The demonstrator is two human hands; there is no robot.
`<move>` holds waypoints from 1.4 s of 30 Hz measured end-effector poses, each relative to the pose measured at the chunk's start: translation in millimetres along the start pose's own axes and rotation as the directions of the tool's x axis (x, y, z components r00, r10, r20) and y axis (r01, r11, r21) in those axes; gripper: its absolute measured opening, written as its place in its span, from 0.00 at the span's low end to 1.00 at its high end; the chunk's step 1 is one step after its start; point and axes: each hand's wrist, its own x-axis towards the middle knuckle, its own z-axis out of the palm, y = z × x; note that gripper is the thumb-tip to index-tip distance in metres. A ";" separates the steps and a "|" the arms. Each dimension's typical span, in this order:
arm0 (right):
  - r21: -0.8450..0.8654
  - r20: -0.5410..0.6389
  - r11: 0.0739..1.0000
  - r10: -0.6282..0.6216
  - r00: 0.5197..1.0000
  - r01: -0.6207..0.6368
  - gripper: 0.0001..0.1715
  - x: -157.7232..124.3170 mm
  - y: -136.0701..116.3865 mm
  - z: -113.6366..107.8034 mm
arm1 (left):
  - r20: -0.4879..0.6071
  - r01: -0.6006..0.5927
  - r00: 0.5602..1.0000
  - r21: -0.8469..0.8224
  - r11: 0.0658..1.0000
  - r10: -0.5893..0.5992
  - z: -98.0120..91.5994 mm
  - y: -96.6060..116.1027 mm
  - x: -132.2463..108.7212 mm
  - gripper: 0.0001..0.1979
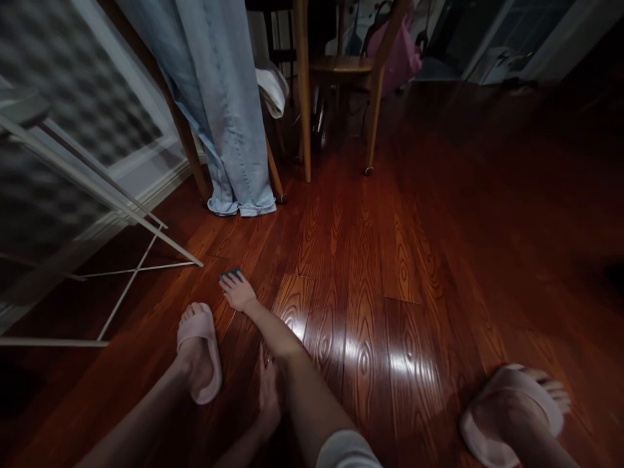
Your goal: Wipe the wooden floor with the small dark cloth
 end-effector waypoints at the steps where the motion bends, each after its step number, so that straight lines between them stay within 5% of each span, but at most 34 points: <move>1: 0.007 0.009 0.999 -0.053 0.999 0.052 0.27 -0.2 -7.9 2.4 | 0.022 -0.005 1.000 0.001 1.000 0.005 0.5 -1.0 0.0 0.32; 5: 0.008 -0.006 0.998 -0.065 0.998 0.065 0.26 -13.5 25.8 -10.5 | 0.019 0.022 1.000 0.033 0.999 -0.022 -6.6 0.9 2.0 0.32; 10: -0.027 -0.133 0.958 0.279 0.951 -0.285 0.29 -69.9 145.9 -60.5 | -0.085 0.056 0.995 0.059 0.997 -0.051 -22.8 9.4 5.4 0.36; 13: -0.026 -0.232 0.850 0.506 0.831 -0.525 0.30 -140.8 211.1 -96.1 | -0.074 0.058 0.996 0.070 0.996 -0.053 -27.7 11.5 6.5 0.35; 16: 0.000 -0.329 0.688 0.685 0.650 -0.726 0.34 -226.3 251.0 -125.3 | -0.053 0.061 0.997 0.059 0.996 -0.058 -28.5 11.1 6.9 0.35; 20: 0.046 -0.416 0.516 0.789 0.453 -0.855 0.36 -307.1 263.5 -142.8 | -0.066 0.046 0.997 0.063 0.997 -0.041 -27.3 10.0 6.5 0.35; 23: 0.069 -0.431 0.475 0.807 0.403 -0.877 0.36 -316.3 249.2 -135.9 | -0.095 0.048 0.995 0.087 0.995 -0.040 -27.0 9.8 6.5 0.35; 25: 0.066 -0.411 0.506 0.799 0.438 -0.860 0.37 -301.2 228.4 -122.5 | -0.106 0.053 0.993 0.104 0.993 -0.042 -27.7 9.9 6.9 0.35; 31: 0.004 -0.233 0.823 0.553 0.800 -0.568 0.33 -237.7 116.6 -61.8 | -0.134 0.033 0.991 0.106 0.994 -0.019 -32.3 9.6 8.1 0.34; 35: -0.001 -0.152 0.943 0.329 0.932 -0.333 0.32 -237.0 56.5 -37.8 | -0.174 -0.004 0.985 0.113 0.994 0.024 -32.1 7.6 7.4 0.32; 39: -0.004 -0.130 0.980 0.196 0.972 -0.198 0.30 -282.0 77.1 -51.6 | -0.200 0.003 0.980 0.130 0.992 0.023 -30.9 6.6 7.6 0.31; 42: -0.058 -0.195 0.893 0.428 0.883 -0.446 0.30 -340.3 135.6 -82.3 | -0.192 0.010 0.981 0.116 0.993 0.013 -30.7 6.4 7.7 0.31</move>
